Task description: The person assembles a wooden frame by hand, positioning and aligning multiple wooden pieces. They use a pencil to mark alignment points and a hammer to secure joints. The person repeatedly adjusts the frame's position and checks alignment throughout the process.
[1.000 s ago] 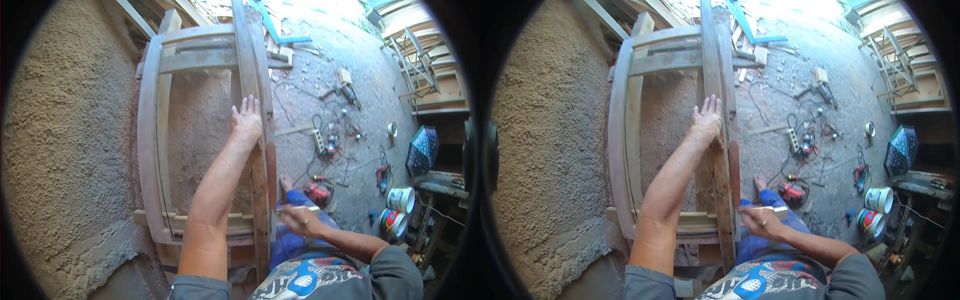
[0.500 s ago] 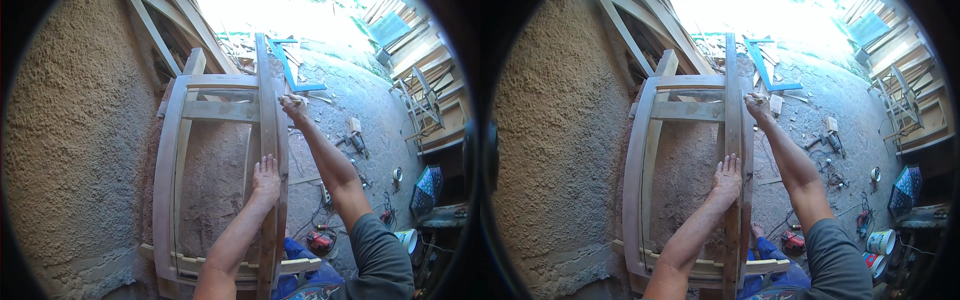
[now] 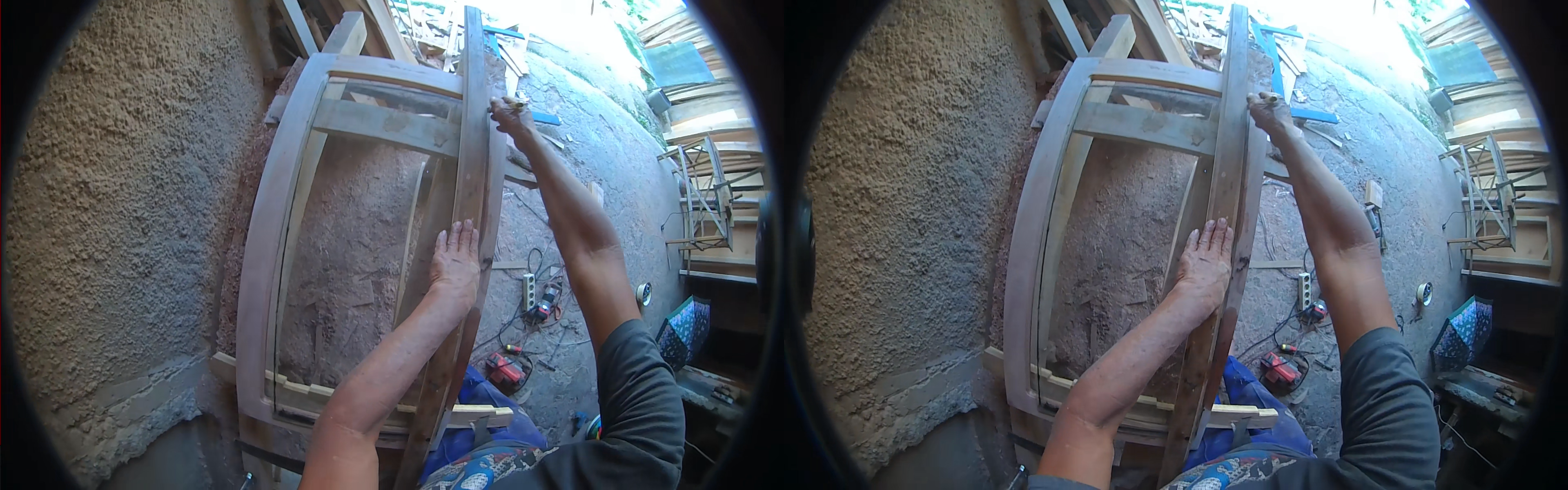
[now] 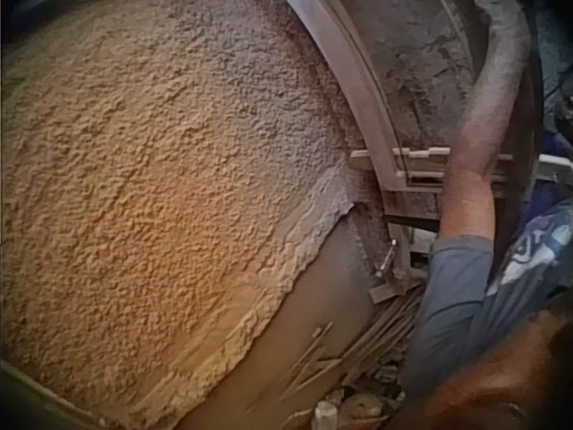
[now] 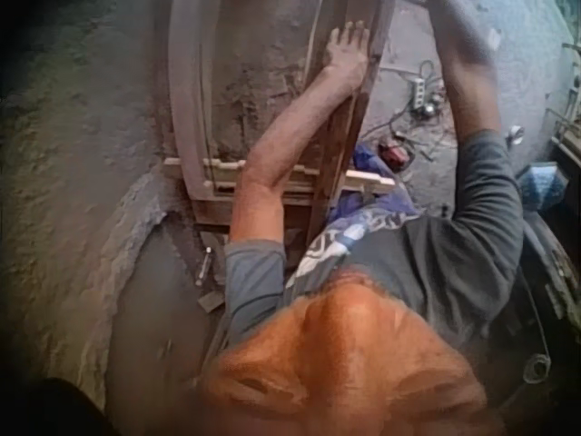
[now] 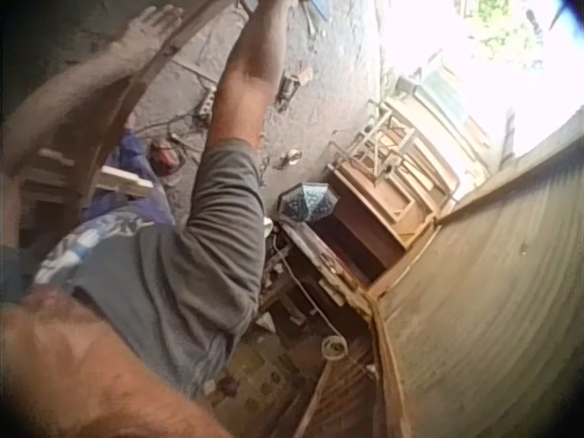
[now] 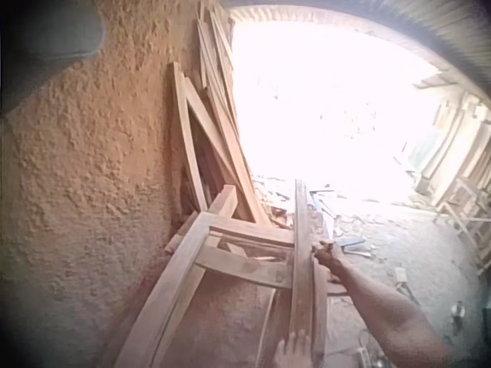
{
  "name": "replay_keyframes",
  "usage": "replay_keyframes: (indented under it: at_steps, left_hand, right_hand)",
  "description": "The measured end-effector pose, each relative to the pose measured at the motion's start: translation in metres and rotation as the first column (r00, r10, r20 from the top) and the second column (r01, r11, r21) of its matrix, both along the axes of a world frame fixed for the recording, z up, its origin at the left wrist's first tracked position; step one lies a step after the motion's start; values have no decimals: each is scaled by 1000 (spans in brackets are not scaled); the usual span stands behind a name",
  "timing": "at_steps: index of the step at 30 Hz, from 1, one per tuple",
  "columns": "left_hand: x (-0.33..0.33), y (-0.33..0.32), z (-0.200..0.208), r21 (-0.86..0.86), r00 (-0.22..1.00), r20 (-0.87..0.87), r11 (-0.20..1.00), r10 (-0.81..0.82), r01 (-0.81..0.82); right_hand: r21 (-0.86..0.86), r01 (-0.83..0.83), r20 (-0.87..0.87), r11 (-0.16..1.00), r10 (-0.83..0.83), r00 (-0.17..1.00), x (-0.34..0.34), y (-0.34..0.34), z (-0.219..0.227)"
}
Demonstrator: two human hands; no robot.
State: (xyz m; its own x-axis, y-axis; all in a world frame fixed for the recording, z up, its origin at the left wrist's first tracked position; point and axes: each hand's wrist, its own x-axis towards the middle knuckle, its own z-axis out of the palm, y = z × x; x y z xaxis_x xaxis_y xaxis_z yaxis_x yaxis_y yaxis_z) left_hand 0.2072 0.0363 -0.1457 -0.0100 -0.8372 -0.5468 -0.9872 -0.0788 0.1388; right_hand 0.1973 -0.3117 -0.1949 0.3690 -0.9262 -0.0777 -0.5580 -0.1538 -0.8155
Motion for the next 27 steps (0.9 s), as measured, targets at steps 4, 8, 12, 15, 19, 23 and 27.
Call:
replay_keyframes:
  at_steps: [4,8,12,15,19,23,27]
  left_hand:
    - [1,1,-3,-16,1000,-25,1000,0,0]
    - [-1,0,-7,-45,999,-54,999,2,-4]
    - [2,1,-3,-46,998,-55,999,-1,-1]
    - [6,6,2,-35,999,-43,999,5,-6]
    - [1,3,-3,-43,998,-60,999,-1,-2]
    - [2,2,-2,-22,998,-67,1000,-9,8]
    - [2,1,-2,-27,998,-58,1000,-16,14]
  right_hand:
    - [-119,-32,-80,992,23,997,-2,-2,-12]
    - [-119,34,-107,992,-46,993,-4,-6,-14]
    - [-145,29,-160,989,-52,986,0,1,-8]
    - [-176,68,-219,982,-107,970,8,33,9]
    - [-211,67,-241,975,-118,963,-1,27,4]
    - [-248,30,-228,968,-88,970,-4,23,-3]
    - [-280,-77,-312,957,-15,950,2,10,6]
